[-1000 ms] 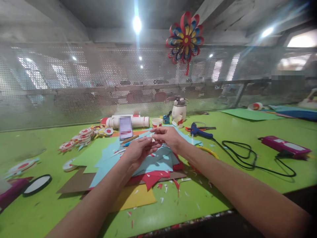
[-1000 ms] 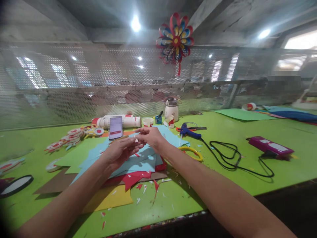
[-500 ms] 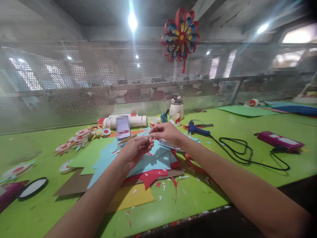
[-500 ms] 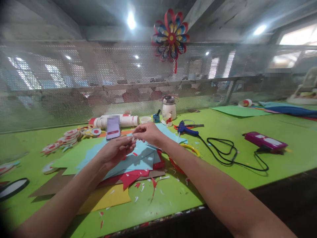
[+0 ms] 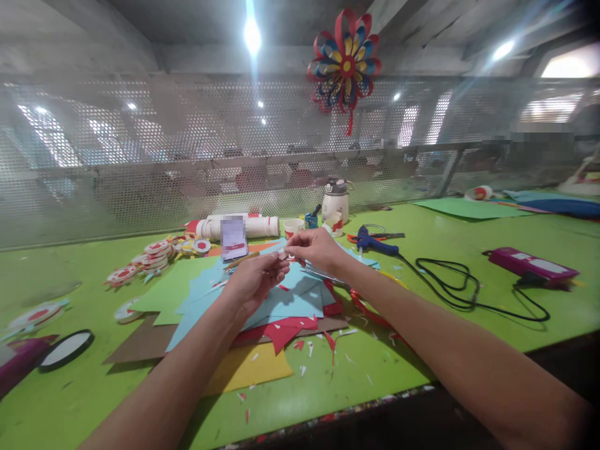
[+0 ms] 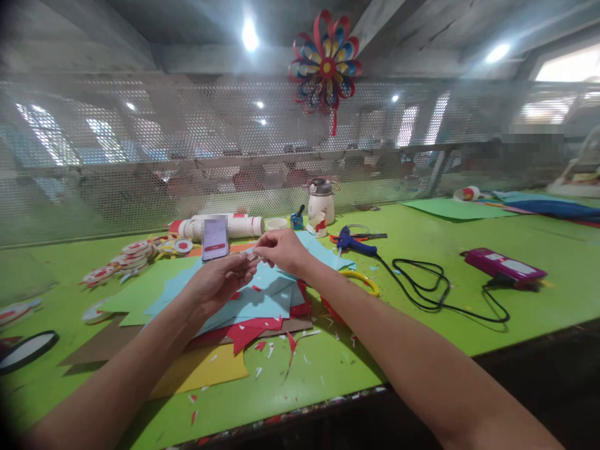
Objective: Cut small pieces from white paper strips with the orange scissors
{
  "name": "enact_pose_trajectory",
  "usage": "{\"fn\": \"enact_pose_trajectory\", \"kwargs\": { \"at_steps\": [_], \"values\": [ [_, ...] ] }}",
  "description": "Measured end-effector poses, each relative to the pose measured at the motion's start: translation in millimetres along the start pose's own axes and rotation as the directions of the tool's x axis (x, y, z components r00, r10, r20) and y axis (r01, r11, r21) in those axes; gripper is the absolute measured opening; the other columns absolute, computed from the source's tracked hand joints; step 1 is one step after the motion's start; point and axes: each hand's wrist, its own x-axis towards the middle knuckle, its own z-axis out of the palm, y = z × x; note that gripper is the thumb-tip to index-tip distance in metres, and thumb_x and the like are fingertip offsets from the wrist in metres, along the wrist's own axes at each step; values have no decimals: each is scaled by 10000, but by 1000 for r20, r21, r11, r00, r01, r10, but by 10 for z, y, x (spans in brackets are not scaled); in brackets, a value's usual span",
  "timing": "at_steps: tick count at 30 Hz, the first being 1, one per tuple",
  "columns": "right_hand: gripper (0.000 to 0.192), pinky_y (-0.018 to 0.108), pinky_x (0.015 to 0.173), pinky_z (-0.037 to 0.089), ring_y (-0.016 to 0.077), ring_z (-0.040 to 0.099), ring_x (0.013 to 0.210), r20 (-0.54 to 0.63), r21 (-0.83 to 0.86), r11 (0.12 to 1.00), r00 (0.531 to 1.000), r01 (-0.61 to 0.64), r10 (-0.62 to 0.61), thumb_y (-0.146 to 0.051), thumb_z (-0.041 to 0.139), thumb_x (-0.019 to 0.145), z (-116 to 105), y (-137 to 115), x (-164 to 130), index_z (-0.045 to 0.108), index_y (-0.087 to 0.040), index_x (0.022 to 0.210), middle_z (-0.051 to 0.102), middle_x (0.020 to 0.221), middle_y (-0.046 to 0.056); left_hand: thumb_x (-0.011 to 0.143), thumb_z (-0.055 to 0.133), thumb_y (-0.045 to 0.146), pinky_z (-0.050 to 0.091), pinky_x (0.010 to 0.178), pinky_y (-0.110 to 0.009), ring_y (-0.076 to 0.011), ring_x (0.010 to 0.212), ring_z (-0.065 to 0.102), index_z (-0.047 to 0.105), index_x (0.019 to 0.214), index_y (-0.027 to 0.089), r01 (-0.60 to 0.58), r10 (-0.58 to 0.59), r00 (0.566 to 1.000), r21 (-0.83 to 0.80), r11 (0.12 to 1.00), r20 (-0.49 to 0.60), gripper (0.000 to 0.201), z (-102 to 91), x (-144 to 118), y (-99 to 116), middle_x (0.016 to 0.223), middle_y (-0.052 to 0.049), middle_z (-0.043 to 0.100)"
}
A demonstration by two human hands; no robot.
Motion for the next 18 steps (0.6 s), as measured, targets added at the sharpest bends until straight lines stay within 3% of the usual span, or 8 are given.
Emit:
{"fn": "enact_pose_trajectory", "kwargs": {
  "at_steps": [9,14,18],
  "values": [
    [160,176,424,430,53,498,444,22,70,998,1000,-7,5,-203,586,892,14,-22,-30,595,-117,759,551,607,-67,695,674,89,479,564,-177,-87,589,599,663,729,69,-24,24,1000,7,1000,-5,42,-17,2,6,692,-80,669],
    [159,184,442,451,57,519,457,73,213,974,996,-73,59,-192,583,894,12,-9,-26,592,-117,754,566,619,-63,694,700,137,492,588,-184,-90,597,608,662,727,75,-49,49,999,11,999,-6,80,-21,-2,-6,693,-71,671],
    [152,203,478,476,69,548,487,149,386,909,983,-158,107,-190,580,893,-59,-5,-14,587,-119,759,583,632,-56,694,728,211,506,667,-209,-123,695,650,675,785,84,-122,120,991,31,992,66,165,7,-41,27,764,-93,706]
  ]
}}
